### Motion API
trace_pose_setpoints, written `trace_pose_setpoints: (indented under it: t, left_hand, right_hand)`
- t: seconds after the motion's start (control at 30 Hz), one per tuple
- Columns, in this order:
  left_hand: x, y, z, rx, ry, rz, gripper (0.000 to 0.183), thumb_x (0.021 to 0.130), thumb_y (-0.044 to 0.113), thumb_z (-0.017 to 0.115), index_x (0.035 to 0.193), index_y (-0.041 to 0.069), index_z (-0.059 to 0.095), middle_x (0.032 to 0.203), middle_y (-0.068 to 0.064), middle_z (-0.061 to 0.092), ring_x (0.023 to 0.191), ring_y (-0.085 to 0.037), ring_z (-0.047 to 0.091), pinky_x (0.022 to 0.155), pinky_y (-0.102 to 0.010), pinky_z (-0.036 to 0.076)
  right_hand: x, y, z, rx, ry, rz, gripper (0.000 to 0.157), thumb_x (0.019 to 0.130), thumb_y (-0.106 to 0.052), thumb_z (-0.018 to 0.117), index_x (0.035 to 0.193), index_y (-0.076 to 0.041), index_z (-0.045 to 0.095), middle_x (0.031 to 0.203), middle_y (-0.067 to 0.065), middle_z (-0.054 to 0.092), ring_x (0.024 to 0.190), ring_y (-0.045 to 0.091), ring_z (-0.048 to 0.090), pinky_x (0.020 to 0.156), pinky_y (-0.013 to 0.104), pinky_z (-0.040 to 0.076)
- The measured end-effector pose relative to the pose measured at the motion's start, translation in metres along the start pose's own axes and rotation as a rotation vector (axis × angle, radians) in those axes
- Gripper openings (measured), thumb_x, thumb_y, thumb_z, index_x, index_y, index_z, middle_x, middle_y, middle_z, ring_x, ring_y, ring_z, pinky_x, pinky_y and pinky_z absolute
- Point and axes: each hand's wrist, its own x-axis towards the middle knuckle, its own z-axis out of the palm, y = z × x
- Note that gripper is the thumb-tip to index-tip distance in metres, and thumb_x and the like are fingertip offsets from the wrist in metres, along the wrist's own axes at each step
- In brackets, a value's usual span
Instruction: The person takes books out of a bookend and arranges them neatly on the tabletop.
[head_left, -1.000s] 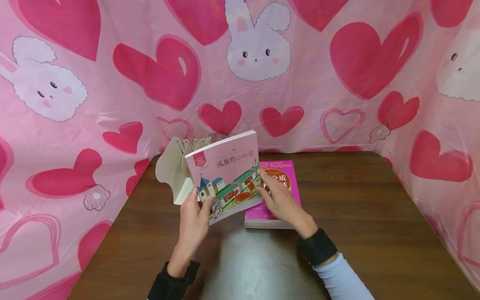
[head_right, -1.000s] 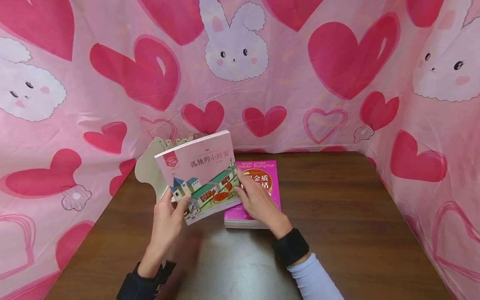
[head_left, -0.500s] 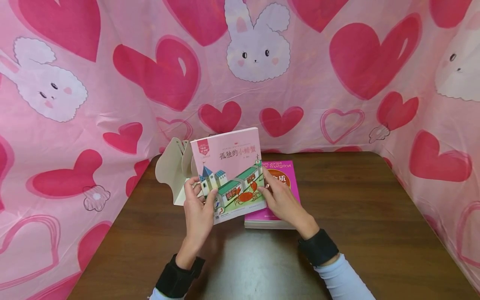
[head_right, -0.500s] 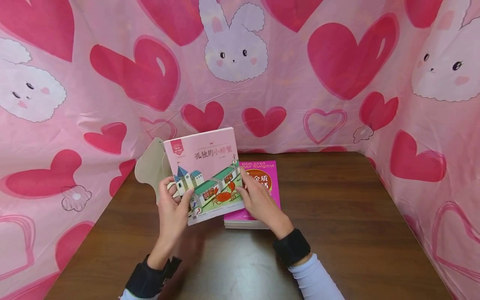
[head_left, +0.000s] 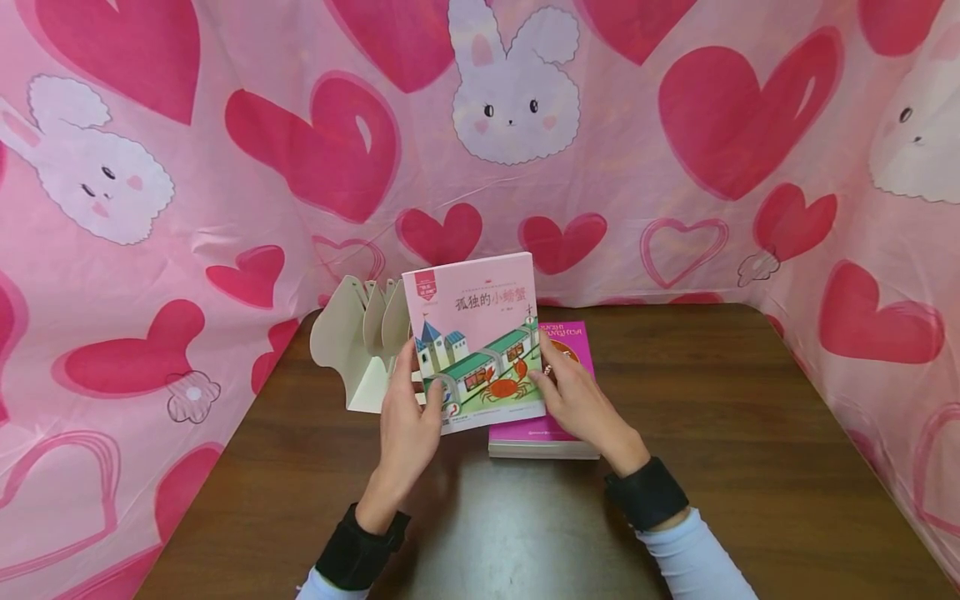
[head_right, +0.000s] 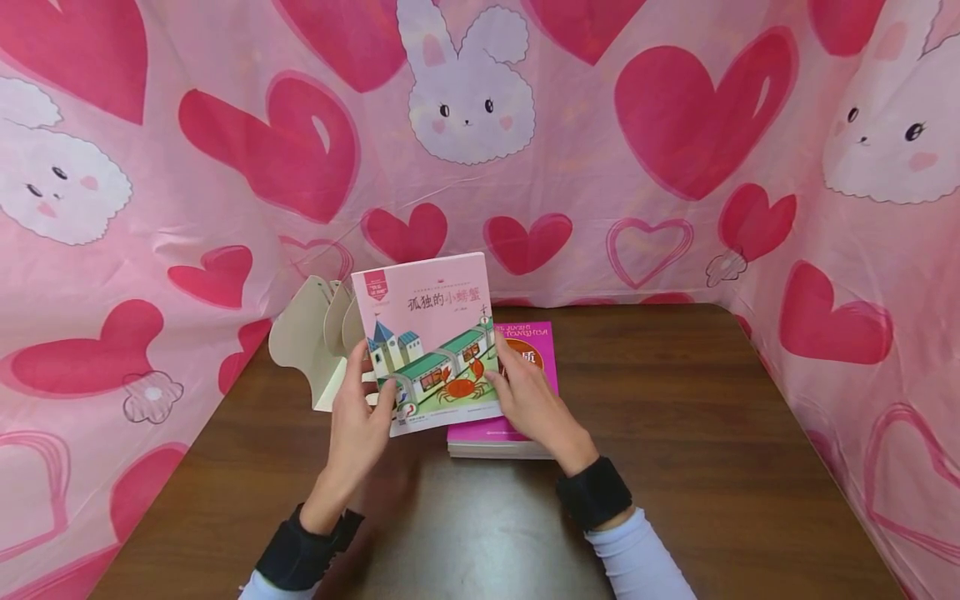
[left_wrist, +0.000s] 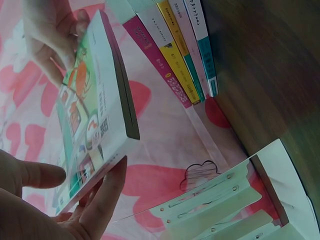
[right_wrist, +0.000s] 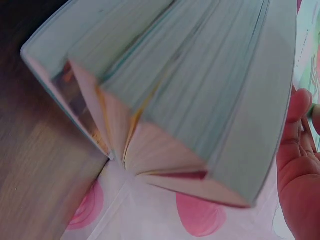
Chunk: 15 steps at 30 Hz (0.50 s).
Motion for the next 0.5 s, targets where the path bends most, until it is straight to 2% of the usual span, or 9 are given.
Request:
trace_pose_setpoints:
  t: [0.1, 0.2, 0.37, 0.5]
  left_hand:
    - [0.0023, -0.0008, -0.0002, 0.077, -0.015, 0.03, 0.075, 0.1, 0.004, 0.069, 0.163, 0.025, 0.035, 0.124, -0.005, 0.058, 0.103, -0.021, 0.055, 0.08, -0.044, 0.056]
    - [0.0031, -0.0015, 0.0006, 0.131, -0.015, 0.054, 0.078, 0.098, 0.004, 0.07, 0.165, 0.024, 0.034, 0.118, -0.006, 0.058, 0.102, -0.02, 0.053, 0.081, -0.046, 0.055]
    - [0.0052, -0.0024, 0.0029, 0.156, -0.03, 0.028, 0.079, 0.098, 0.009, 0.072, 0.165, 0.028, 0.033, 0.117, -0.004, 0.058, 0.097, -0.019, 0.055, 0.074, -0.042, 0.056]
    - [0.0079, -0.0029, 0.0049, 0.152, -0.056, 0.006, 0.079, 0.099, 0.011, 0.071, 0.165, 0.029, 0.033, 0.119, -0.004, 0.057, 0.096, -0.021, 0.055, 0.071, -0.039, 0.055]
  right_hand:
    - [0.0, 0.002, -0.0021, -0.017, -0.001, 0.002, 0.078, 0.101, -0.009, 0.07, 0.166, -0.002, 0.027, 0.157, 0.019, 0.048, 0.125, 0.031, 0.054, 0.112, 0.054, 0.044]
    - [-0.0003, 0.004, -0.0035, -0.019, -0.002, 0.007, 0.077, 0.101, -0.008, 0.069, 0.166, -0.003, 0.027, 0.154, 0.019, 0.05, 0.122, 0.03, 0.055, 0.109, 0.054, 0.047]
    - [-0.0016, 0.0056, -0.0069, -0.011, -0.005, 0.015, 0.078, 0.101, -0.007, 0.07, 0.165, -0.002, 0.027, 0.156, 0.019, 0.048, 0.123, 0.03, 0.054, 0.109, 0.054, 0.047]
    - [-0.0017, 0.0066, -0.0093, 0.005, -0.012, 0.026, 0.077, 0.101, -0.007, 0.071, 0.165, -0.005, 0.029, 0.146, 0.016, 0.056, 0.112, 0.027, 0.058, 0.099, 0.048, 0.054]
